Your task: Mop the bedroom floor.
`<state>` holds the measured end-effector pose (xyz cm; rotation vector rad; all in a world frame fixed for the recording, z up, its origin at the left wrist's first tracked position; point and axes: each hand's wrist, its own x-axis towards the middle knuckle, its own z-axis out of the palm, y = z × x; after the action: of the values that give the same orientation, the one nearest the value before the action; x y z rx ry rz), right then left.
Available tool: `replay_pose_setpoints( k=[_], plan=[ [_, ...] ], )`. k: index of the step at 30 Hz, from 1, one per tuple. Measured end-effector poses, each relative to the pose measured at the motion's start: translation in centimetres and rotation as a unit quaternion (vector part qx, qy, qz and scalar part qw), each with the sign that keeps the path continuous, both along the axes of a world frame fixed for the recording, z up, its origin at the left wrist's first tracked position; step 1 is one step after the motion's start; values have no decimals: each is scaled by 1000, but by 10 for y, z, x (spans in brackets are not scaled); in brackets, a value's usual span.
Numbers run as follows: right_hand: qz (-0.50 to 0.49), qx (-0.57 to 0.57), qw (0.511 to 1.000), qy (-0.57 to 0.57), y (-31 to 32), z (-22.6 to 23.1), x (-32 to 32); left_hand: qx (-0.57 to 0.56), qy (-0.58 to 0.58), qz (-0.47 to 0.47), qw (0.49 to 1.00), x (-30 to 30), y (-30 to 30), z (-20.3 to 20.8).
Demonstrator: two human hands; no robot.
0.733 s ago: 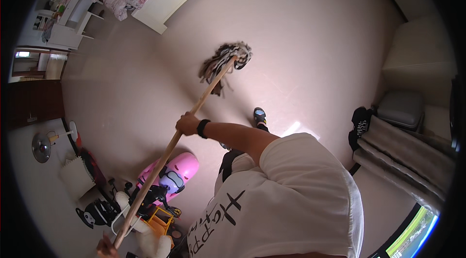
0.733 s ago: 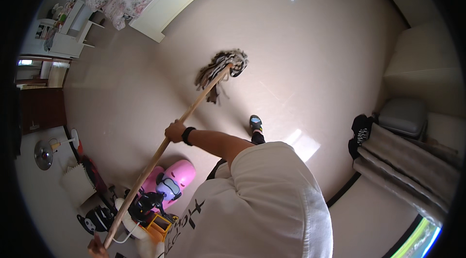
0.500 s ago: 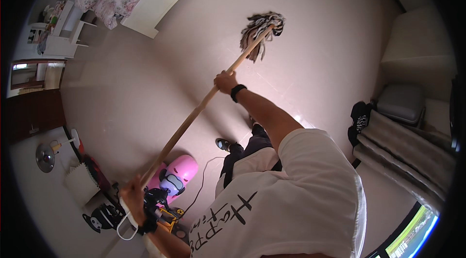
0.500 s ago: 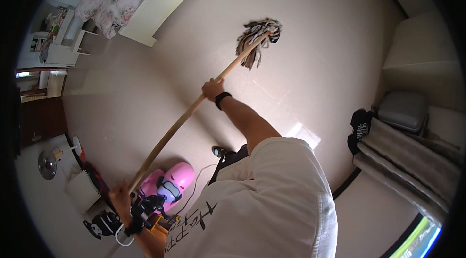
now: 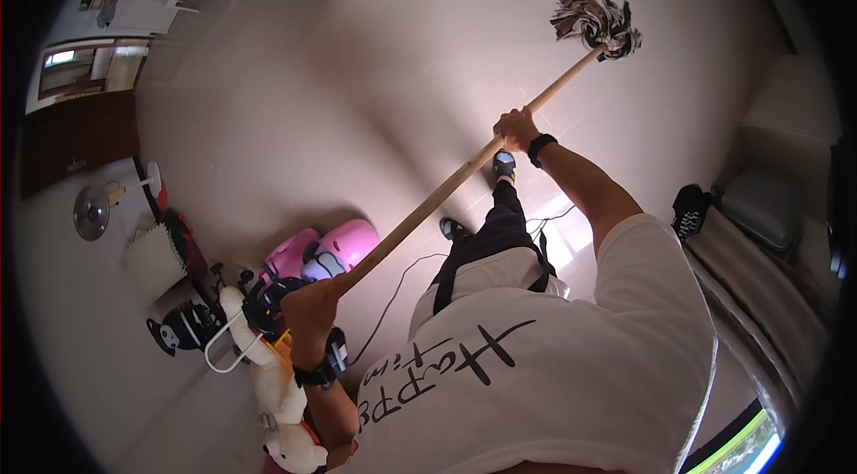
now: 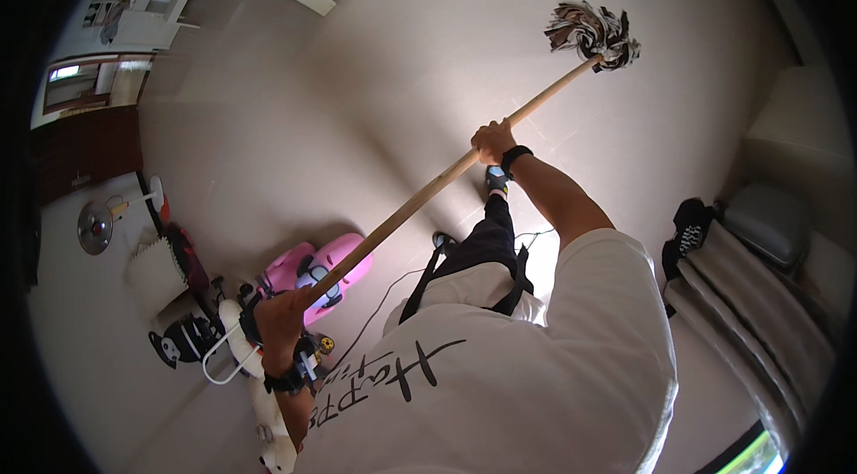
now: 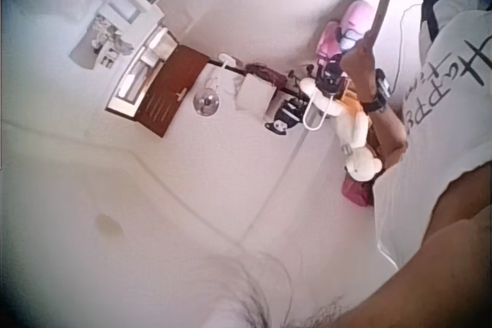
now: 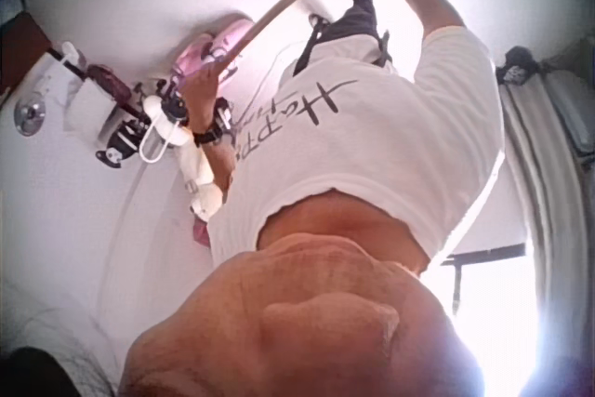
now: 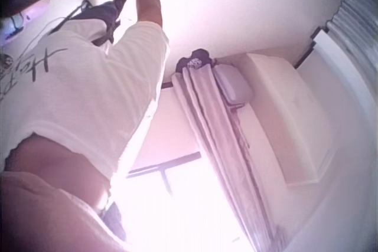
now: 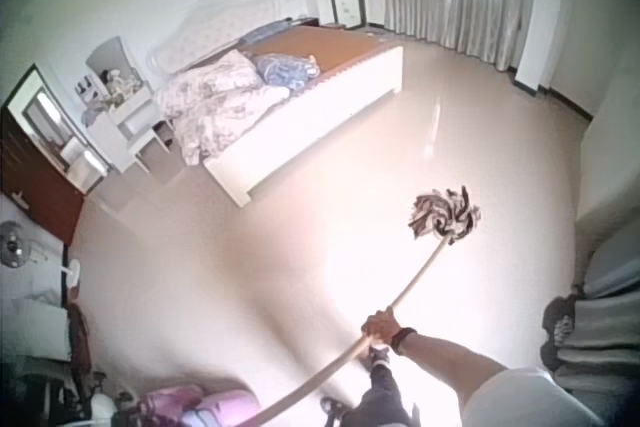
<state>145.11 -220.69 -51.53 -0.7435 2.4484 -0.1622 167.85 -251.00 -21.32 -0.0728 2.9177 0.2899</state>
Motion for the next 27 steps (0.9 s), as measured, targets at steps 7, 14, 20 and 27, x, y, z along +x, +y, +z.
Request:
replay_pose_setpoints(
  k=[7,14,20,27],
  plan=[
    [220,-218,950,-42,-180,59,174,-124,56,194,971,202,-80,135],
    [369,-494,769,-167,-309,138,348,-248,116,363,891,322,-52,243],
    [333,-510,776,-161,-331,174,387,-308,165,356,867,316,-36,240],
    [221,-475,844,-119,-247,143,280,-269,240,320,876,247,-59,230]
  ],
)
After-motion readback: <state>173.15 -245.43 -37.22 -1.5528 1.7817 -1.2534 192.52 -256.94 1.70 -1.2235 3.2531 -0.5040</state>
